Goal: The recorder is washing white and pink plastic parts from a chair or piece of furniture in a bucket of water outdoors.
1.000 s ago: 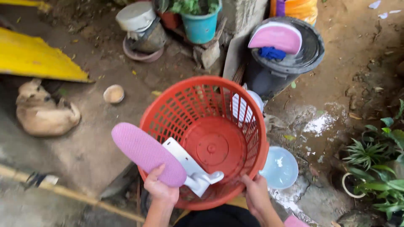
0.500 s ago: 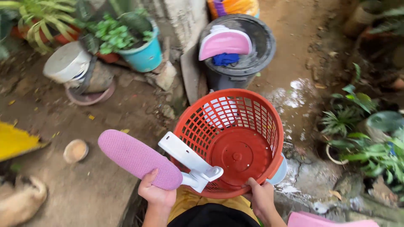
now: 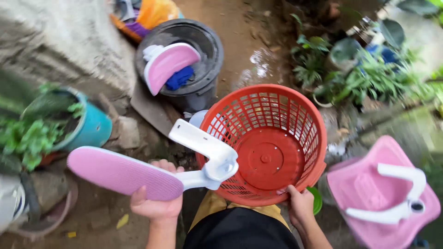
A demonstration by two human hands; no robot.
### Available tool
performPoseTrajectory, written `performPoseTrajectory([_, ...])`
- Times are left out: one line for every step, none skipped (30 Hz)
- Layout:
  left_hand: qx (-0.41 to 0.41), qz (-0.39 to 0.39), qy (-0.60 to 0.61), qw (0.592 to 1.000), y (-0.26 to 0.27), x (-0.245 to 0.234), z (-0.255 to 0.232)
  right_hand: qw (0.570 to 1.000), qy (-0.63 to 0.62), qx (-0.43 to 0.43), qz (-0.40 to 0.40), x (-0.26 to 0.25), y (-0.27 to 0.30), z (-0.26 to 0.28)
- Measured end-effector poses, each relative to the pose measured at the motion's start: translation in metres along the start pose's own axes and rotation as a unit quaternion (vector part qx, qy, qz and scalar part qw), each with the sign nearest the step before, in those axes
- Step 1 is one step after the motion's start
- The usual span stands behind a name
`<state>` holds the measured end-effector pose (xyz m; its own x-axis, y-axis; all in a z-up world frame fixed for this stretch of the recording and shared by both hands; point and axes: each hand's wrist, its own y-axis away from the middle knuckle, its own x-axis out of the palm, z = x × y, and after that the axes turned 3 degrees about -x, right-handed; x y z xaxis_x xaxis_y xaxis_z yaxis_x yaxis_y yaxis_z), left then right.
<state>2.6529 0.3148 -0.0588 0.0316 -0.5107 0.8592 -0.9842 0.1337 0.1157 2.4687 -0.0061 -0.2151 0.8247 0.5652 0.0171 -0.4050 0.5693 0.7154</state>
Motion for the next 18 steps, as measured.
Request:
performPoseTrajectory([-0.017, 0.014, 0.002, 1.000, -0.011, -0.001, -0.012, 0.999, -0.012, -0.017, -0.025, 0.007, 0.012, 0.003])
performPoseTrajectory([-0.034, 0.022, 0.003, 0.999, -0.023, -0.008, -0.023, 0.999, -0.022, -0.018, -0.041, 0.008, 0.019, -0.001])
performPoseTrajectory([-0.050, 0.040, 0.001, 0.998, -0.034, -0.016, -0.032, 0.996, -0.067, -0.014, -0.065, 0.008, 0.027, -0.006])
performPoseTrajectory([-0.063, 0.055, -0.001, 0.996, -0.042, -0.023, -0.043, 0.990, -0.111, -0.008, -0.086, 0.008, 0.036, -0.012])
performPoseTrajectory([-0.078, 0.060, -0.002, 0.995, -0.051, -0.031, -0.051, 0.988, -0.119, -0.007, -0.099, 0.001, 0.041, -0.024])
performPoseTrajectory([-0.083, 0.067, -0.008, 0.994, -0.060, -0.039, -0.059, 0.983, -0.138, -0.030, -0.114, -0.005, 0.045, -0.034])
performPoseTrajectory([-0.089, 0.075, -0.014, 0.993, -0.070, -0.045, -0.066, 0.978, -0.156, -0.053, -0.130, -0.011, 0.049, -0.044])
performPoseTrajectory([-0.097, 0.081, -0.014, 0.992, -0.078, -0.044, -0.068, 0.975, -0.163, -0.055, -0.138, -0.014, 0.056, -0.049])
performPoseTrajectory([-0.097, 0.078, -0.034, 0.992, -0.085, -0.042, -0.069, 0.968, -0.188, -0.058, -0.152, -0.018, 0.063, -0.053])
performPoseTrajectory([-0.096, 0.072, -0.055, 0.991, -0.091, -0.040, -0.071, 0.961, -0.212, -0.059, -0.167, -0.023, 0.072, -0.058])
performPoseTrajectory([-0.104, 0.076, -0.057, 0.990, -0.094, -0.038, -0.070, 0.958, -0.218, -0.059, -0.174, -0.025, 0.079, -0.064])
performPoseTrajectory([-0.099, 0.069, -0.086, 0.989, -0.100, -0.035, -0.068, 0.952, -0.234, -0.073, -0.182, -0.027, 0.081, -0.067])
performPoseTrajectory([-0.093, 0.063, -0.116, 0.987, -0.106, -0.031, -0.064, 0.946, -0.250, -0.087, -0.189, -0.030, 0.083, -0.070])
performPoseTrajectory([-0.099, 0.067, -0.116, 0.986, -0.109, -0.035, -0.059, 0.943, -0.254, -0.088, -0.194, -0.030, 0.086, -0.070])
performPoseTrajectory([-0.102, 0.063, -0.138, 0.983, -0.112, -0.038, -0.053, 0.936, -0.275, -0.090, -0.202, -0.031, 0.088, -0.069])
performPoseTrajectory([-0.104, 0.057, -0.160, 0.980, -0.115, -0.042, -0.048, 0.929, -0.294, -0.091, -0.207, -0.031, 0.089, -0.069])
performPoseTrajectory([-0.108, 0.059, -0.162, 0.979, -0.115, -0.044, -0.045, 0.927, -0.297, -0.090, -0.211, -0.031, 0.087, -0.068])
performPoseTrajectory([-0.120, 0.053, -0.166, 0.977, -0.114, -0.045, -0.041, 0.927, -0.297, -0.095, -0.210, -0.031, 0.082, -0.065])
